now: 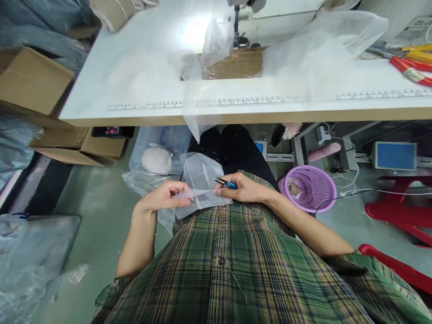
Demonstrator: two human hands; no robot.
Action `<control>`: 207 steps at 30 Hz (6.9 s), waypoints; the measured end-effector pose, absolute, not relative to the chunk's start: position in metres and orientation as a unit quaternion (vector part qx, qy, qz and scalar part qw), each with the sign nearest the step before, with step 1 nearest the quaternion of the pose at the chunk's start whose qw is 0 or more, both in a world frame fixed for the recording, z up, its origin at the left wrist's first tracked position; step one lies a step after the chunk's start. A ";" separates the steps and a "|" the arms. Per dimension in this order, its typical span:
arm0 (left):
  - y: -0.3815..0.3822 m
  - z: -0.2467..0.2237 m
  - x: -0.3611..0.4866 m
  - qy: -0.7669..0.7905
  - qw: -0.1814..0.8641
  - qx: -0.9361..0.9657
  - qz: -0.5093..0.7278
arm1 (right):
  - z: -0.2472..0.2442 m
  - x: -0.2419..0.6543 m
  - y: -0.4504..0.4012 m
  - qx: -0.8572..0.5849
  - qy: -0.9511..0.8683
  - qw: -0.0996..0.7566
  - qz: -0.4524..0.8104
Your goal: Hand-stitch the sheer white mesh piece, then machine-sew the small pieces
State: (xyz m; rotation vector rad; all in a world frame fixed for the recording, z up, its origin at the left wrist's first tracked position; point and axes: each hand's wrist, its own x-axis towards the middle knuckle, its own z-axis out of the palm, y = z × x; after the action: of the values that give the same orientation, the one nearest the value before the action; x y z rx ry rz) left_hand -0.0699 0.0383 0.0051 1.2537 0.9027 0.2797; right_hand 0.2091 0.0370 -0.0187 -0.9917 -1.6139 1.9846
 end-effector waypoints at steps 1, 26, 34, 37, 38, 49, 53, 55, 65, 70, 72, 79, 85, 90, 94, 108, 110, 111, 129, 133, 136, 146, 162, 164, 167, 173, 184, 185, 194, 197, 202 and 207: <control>0.040 0.004 -0.071 0.418 0.698 0.563 0.146 | -0.023 0.209 0.039 -0.371 -0.570 0.211 0.702; 0.069 -0.031 -0.067 0.575 0.594 0.423 0.371 | -0.066 0.191 0.075 -0.457 -0.607 0.327 0.561; 0.081 -0.011 -0.058 0.547 0.630 0.455 0.310 | 0.006 0.197 0.069 -0.379 -0.711 0.372 0.461; 0.088 -0.010 -0.046 0.551 0.637 0.462 0.277 | 0.038 0.207 0.079 -0.345 -0.750 0.373 0.424; 0.089 -0.010 -0.043 0.554 0.637 0.465 0.267 | 0.049 0.212 0.082 -0.336 -0.755 0.383 0.413; 0.080 -0.009 -0.043 0.537 0.629 0.486 0.283 | 0.127 0.319 0.162 -0.574 -0.563 0.581 0.121; 0.088 -0.002 -0.043 0.525 0.608 0.481 0.350 | 0.115 0.362 0.167 -0.679 -0.544 0.492 -0.029; 0.095 -0.001 -0.041 0.522 0.574 0.486 0.403 | 0.105 0.372 0.162 -0.688 -0.544 0.478 -0.033; 0.126 -0.012 -0.013 0.484 0.526 0.503 0.485 | 0.093 0.301 0.100 -0.589 -0.636 0.498 0.017; 0.119 -0.011 -0.011 0.492 0.536 0.473 0.497 | 0.037 0.204 0.091 -0.470 -0.695 0.446 0.310; 0.114 -0.011 -0.017 0.497 0.531 0.469 0.500 | 0.015 0.174 0.099 -0.466 -0.692 0.410 0.369; 0.091 -0.007 -0.038 0.515 0.472 0.489 0.522 | -0.007 0.129 0.112 -0.447 -0.637 0.477 0.409; 0.079 0.008 -0.043 0.467 0.250 0.558 0.639 | 0.009 0.142 0.064 -0.357 -0.700 0.505 0.357; 0.070 0.014 -0.035 0.406 0.219 0.599 0.655 | 0.018 0.160 0.024 -0.238 -0.733 0.472 0.427; 0.073 0.000 -0.014 0.382 0.386 0.590 0.598 | 0.015 0.168 0.017 -0.207 -0.730 0.452 0.469; 0.086 -0.002 -0.010 0.458 0.616 0.516 0.379 | -0.003 0.202 0.052 -0.377 -0.685 0.348 0.517; 0.084 0.000 -0.013 0.471 0.605 0.520 0.377 | -0.004 0.203 0.067 -0.419 -0.665 0.339 0.516; 0.084 0.000 -0.014 0.473 0.601 0.521 0.379 | -0.004 0.202 0.074 -0.431 -0.665 0.334 0.511; 0.083 0.001 -0.019 0.463 0.605 0.506 0.404 | -0.005 0.174 0.091 -0.424 -0.719 0.320 0.448; 0.084 0.000 -0.020 0.462 0.613 0.502 0.398 | -0.005 0.169 0.091 -0.432 -0.736 0.313 0.418; 0.083 -0.003 -0.019 0.471 0.611 0.502 0.393 | -0.010 0.165 0.091 -0.438 -0.725 0.321 0.424; 0.104 0.067 -0.060 0.482 0.438 0.666 0.363 | 0.003 0.193 0.071 -0.414 -0.660 0.344 0.524; 0.287 0.103 -0.129 0.476 0.035 0.747 0.464 | 0.006 0.156 0.106 -0.486 -0.561 0.494 0.453; 0.260 0.102 -0.119 0.448 0.008 0.736 0.507 | 0.009 0.154 0.103 -0.471 -0.567 0.498 0.457; 0.203 0.097 -0.098 0.433 -0.011 0.727 0.533 | 0.014 0.157 0.092 -0.438 -0.596 0.487 0.463; 0.112 0.062 -0.053 0.391 0.051 0.756 0.523 | 0.020 0.176 0.050 -0.334 -0.693 0.390 0.507; 0.084 0.002 -0.007 0.295 0.604 0.632 0.386 | 0.011 0.195 0.019 -0.345 -0.653 0.360 0.570; 0.082 -0.002 -0.007 0.314 0.624 0.590 0.405 | 0.010 0.199 0.020 -0.368 -0.634 0.364 0.575; 0.076 -0.007 -0.020 0.458 0.665 0.441 0.392 | -0.010 0.226 0.042 -0.475 -0.540 0.412 0.559; 0.077 -0.007 -0.019 0.464 0.659 0.447 0.387 | -0.011 0.212 0.054 -0.457 -0.546 0.426 0.559; 0.078 -0.010 -0.020 0.472 0.646 0.455 0.391 | -0.015 0.185 0.067 -0.369 -0.582 0.403 0.603; 0.079 -0.014 -0.022 0.488 0.623 0.469 0.392 | -0.020 0.187 0.063 -0.424 -0.498 0.407 0.638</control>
State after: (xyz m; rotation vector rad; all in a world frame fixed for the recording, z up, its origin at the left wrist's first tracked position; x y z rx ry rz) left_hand -0.0224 0.0792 -0.0142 1.0774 1.1196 0.9007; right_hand 0.1873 0.0628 -0.0197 -1.0695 -1.2560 1.6088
